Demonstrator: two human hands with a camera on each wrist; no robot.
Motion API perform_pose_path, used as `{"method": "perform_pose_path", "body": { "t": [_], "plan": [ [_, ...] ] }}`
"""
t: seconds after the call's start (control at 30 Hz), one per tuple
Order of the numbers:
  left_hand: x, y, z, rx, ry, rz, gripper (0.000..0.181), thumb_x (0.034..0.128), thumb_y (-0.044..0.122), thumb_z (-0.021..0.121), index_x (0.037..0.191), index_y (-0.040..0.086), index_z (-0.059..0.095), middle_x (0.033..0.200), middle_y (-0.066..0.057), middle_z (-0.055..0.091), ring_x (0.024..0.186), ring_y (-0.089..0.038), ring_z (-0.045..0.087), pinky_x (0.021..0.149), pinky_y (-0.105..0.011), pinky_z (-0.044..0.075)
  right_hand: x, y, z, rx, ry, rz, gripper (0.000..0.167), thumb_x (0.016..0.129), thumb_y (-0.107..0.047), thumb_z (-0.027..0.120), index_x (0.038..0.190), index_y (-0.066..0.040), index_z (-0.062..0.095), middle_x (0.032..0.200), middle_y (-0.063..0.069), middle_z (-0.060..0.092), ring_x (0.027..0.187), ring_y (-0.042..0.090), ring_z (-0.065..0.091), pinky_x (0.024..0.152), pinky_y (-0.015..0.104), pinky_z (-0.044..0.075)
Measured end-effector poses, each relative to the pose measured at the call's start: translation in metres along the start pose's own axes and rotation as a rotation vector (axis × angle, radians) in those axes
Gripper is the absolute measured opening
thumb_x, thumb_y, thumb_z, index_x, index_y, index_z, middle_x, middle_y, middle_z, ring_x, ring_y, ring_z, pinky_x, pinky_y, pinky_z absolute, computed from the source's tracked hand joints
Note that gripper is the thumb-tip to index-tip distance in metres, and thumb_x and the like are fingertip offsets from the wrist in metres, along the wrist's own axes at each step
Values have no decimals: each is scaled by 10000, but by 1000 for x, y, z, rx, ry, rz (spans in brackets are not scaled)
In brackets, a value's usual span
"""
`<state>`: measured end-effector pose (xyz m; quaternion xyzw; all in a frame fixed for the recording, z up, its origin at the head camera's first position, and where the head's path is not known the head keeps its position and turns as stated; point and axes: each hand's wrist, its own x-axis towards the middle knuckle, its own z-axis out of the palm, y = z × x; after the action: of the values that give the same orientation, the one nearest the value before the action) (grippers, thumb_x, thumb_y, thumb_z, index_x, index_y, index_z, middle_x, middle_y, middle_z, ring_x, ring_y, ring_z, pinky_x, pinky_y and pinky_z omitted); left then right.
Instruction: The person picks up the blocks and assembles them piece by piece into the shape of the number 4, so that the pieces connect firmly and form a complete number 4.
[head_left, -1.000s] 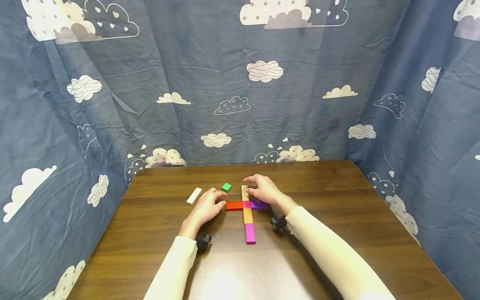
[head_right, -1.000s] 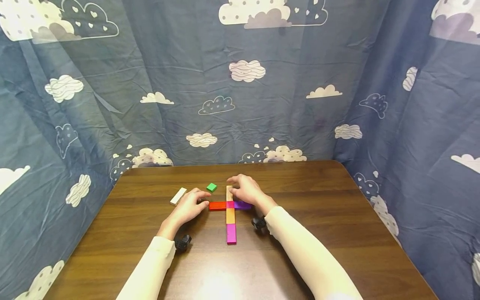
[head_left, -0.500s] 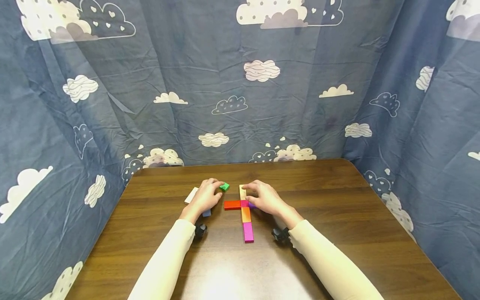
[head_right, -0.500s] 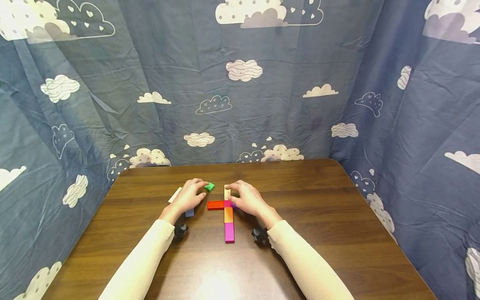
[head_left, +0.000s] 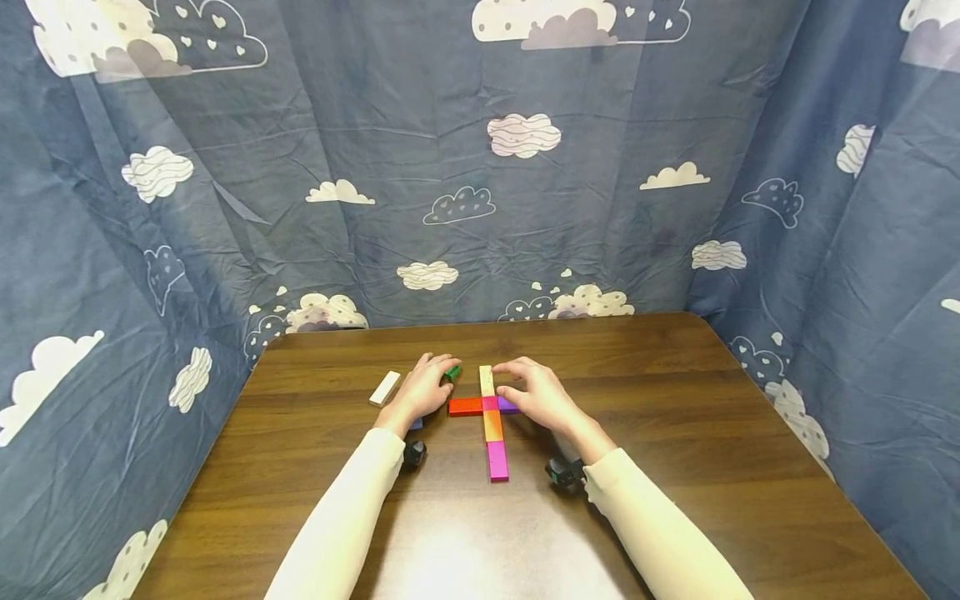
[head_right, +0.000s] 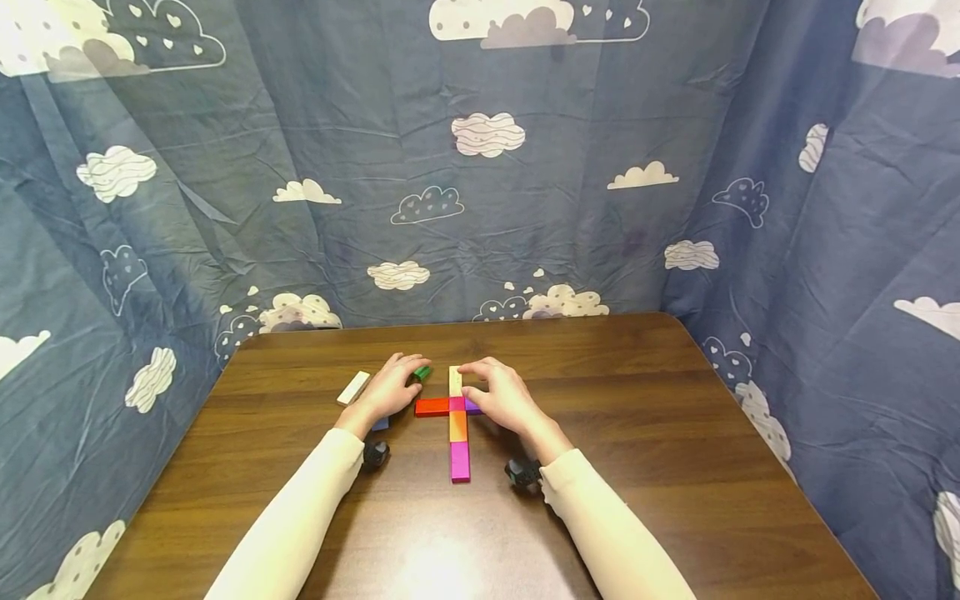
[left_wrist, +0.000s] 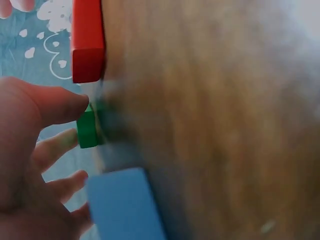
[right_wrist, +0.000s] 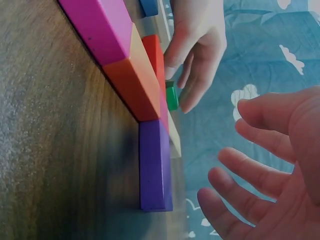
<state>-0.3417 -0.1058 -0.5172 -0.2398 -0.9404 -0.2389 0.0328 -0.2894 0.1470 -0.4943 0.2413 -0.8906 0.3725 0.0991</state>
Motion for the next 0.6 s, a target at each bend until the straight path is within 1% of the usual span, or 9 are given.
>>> {"method": "perform_pose_path", "body": {
  "t": [0.1, 0.23, 0.3, 0.43, 0.53, 0.6],
  "plan": [
    [0, -1, 2, 6, 13, -5, 451, 932, 64, 662, 1378, 110, 616, 1462, -129, 524, 1391, -389, 388, 1098, -576, 330, 0, 0, -1, 3, 12, 4, 354, 889, -144, 757, 1234, -80, 709, 1214, 84, 668, 1075, 279, 659, 914, 485, 522],
    [-1, -1, 3, 9, 37, -18, 452, 921, 60, 675, 1364, 136, 631, 1388, -87, 583, 1330, -322, 463, 1072, -542, 369, 1, -1, -1, 1, 15, -1, 357, 888, -142, 762, 1236, -83, 708, 1215, 74, 665, 1088, 303, 657, 920, 466, 518],
    [-2, -1, 3, 10, 40, -18, 460, 915, 53, 677, 1365, 142, 632, 1373, -73, 594, 1322, -316, 473, 1059, -542, 383, 2, -1, -1, -3, 10, 0, 358, 890, -149, 759, 1238, -84, 707, 1219, 69, 662, 1090, 320, 656, 919, 463, 518],
    [-6, -2, 2, -3, 34, 4, 459, 909, 3, 666, 1353, 116, 637, 1427, -96, 563, 1348, -329, 458, 1078, -538, 371, 2, -1, -2, -3, 1, 1, 357, 894, -150, 750, 1238, -69, 703, 1228, 110, 661, 1092, 348, 653, 915, 474, 518],
    [-7, -2, 1, -15, 48, 14, 428, 897, -24, 668, 1307, 99, 666, 1414, -92, 578, 1321, -313, 493, 1073, -505, 390, 2, -1, -3, -3, -3, -1, 362, 895, -156, 745, 1243, -67, 699, 1238, 138, 659, 1089, 322, 656, 917, 467, 518],
    [-7, -2, 1, -10, 62, 13, 396, 891, -20, 674, 1268, 98, 688, 1360, -84, 617, 1272, -297, 537, 1047, -481, 419, 2, -1, -3, -6, -3, 4, 356, 898, -164, 743, 1241, -79, 701, 1240, 138, 659, 1085, 296, 657, 916, 454, 519]
  ]
}}
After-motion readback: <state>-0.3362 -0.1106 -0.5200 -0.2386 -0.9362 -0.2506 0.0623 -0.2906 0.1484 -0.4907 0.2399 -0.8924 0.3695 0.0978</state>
